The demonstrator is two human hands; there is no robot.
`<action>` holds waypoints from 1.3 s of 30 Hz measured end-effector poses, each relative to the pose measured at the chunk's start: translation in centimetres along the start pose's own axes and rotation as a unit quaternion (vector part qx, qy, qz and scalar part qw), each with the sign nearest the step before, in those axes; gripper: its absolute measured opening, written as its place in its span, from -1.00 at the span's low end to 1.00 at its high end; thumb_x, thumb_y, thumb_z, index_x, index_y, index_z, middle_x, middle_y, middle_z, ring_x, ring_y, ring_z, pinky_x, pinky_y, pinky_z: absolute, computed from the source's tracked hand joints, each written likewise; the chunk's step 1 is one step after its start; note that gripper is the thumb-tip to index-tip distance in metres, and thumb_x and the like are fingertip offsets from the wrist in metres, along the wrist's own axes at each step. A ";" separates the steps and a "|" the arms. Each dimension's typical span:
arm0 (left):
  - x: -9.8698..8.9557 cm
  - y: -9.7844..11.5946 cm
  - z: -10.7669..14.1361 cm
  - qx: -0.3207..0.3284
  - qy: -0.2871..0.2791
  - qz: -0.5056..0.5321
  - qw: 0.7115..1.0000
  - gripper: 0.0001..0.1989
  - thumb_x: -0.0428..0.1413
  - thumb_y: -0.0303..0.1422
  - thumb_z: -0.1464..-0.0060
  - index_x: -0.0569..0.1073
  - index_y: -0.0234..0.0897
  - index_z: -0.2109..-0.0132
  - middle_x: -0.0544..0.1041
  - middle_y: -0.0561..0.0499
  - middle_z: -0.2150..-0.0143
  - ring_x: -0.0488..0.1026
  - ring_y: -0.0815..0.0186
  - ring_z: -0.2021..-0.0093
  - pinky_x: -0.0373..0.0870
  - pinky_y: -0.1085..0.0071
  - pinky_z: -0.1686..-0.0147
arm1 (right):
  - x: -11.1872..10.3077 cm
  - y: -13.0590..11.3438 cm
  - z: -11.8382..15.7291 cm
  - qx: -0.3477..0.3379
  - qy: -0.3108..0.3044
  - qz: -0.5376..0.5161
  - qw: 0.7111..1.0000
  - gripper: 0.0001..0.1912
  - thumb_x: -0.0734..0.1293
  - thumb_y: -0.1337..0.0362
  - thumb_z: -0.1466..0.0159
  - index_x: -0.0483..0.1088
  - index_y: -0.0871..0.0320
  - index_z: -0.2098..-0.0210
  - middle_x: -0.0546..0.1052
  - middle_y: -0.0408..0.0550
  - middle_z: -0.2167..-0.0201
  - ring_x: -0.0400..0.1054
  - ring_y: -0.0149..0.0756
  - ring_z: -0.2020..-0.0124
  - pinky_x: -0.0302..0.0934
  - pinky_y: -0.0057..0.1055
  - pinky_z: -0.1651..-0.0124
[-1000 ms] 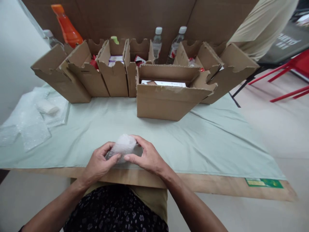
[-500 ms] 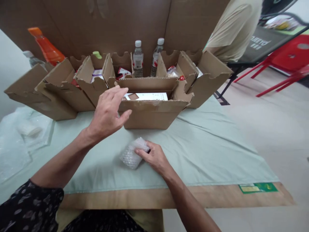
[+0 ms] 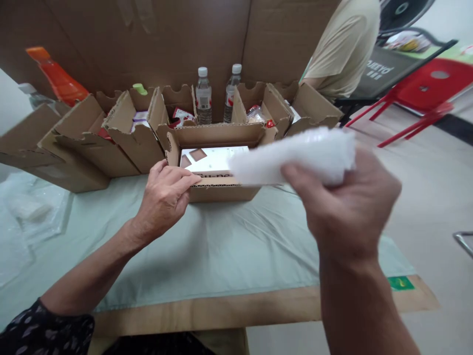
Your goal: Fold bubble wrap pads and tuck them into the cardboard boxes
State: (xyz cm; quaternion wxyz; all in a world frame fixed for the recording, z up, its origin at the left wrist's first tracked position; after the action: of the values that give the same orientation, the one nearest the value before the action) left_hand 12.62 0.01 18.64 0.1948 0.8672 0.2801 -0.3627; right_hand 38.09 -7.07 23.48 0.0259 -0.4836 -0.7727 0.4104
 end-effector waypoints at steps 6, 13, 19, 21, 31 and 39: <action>0.2 0.3 0.3 -0.015 0.014 -0.013 1.000 -0.68 0.03 -0.62 -0.18 0.60 -0.19 0.12 0.63 -0.03 0.17 0.51 0.17 0.09 0.30 -0.11 -0.29 | 5.9 1.8 -6.2 0.010 -0.135 0.383 0.914 -0.58 0.36 0.12 -0.34 0.51 0.43 0.07 0.60 0.42 0.12 0.43 -0.08 0.13 0.13 -0.14 0.09; 0.6 0.0 0.2 -0.031 0.006 -0.012 0.999 -0.67 0.03 -0.64 -0.15 0.60 -0.22 0.13 0.61 -0.04 0.20 0.50 0.15 0.11 0.27 -0.12 -0.30 | 8.3 -1.8 -4.9 -0.071 -0.231 0.463 0.853 -0.64 0.32 0.20 -0.37 0.54 0.45 0.10 0.61 0.33 0.19 0.44 -0.04 0.04 0.02 -0.03 -0.07; 0.9 0.0 -0.1 -0.040 0.008 -0.017 0.999 -0.69 0.03 -0.63 -0.15 0.60 -0.22 0.14 0.60 -0.05 0.22 0.50 0.13 0.10 0.26 -0.13 -0.30 | 9.9 -0.3 -4.7 -0.027 -0.316 0.489 0.813 -0.78 0.37 0.25 -0.34 0.52 0.35 0.28 0.61 0.24 0.21 0.49 0.00 0.06 0.10 -0.09 -0.01; 0.9 0.0 -0.1 -0.040 0.011 -0.019 0.999 -0.70 0.04 -0.63 -0.15 0.59 -0.22 0.15 0.59 -0.04 0.23 0.50 0.14 0.12 0.28 -0.11 -0.30 | 10.1 0.2 -4.6 -0.015 -0.339 0.491 0.803 -0.79 0.39 0.27 -0.30 0.52 0.31 0.17 0.61 0.27 0.14 0.51 0.04 0.09 0.16 -0.14 0.06; 1.1 0.1 -0.1 -0.033 0.030 -0.032 0.998 -0.71 0.04 -0.63 -0.11 0.58 -0.25 0.17 0.57 -0.05 0.26 0.51 0.15 0.16 0.33 -0.08 -0.26 | 10.5 1.9 -4.6 -0.030 -0.354 0.443 0.823 -0.79 0.33 0.21 -0.29 0.46 0.16 0.44 0.52 0.12 0.36 0.45 0.00 0.17 0.21 -0.13 0.10; -0.7 -0.7 2.8 -0.051 0.172 0.091 0.980 -0.43 0.10 -0.51 -0.21 0.33 -0.20 -0.34 0.44 -0.18 -0.26 0.39 0.05 -0.29 0.29 0.01 -0.35 | 4.2 3.1 -5.0 -0.088 -0.166 0.341 0.921 -0.73 0.37 0.08 -0.26 0.59 0.13 0.21 0.60 0.05 0.25 0.41 -0.16 0.24 0.26 -0.12 0.02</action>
State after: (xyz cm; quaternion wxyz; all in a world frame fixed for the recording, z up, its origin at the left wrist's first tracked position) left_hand 10.32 -1.24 17.18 0.2197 0.9274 0.2473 -0.1745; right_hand 40.30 -0.21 23.22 -0.2871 -0.6426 -0.5875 0.3994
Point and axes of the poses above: each hand's wrist, its own z-axis away from the middle knuckle, its own x-axis out of the palm, y = z × x, the point moved 6 cm from there along -z, towards the middle knuckle
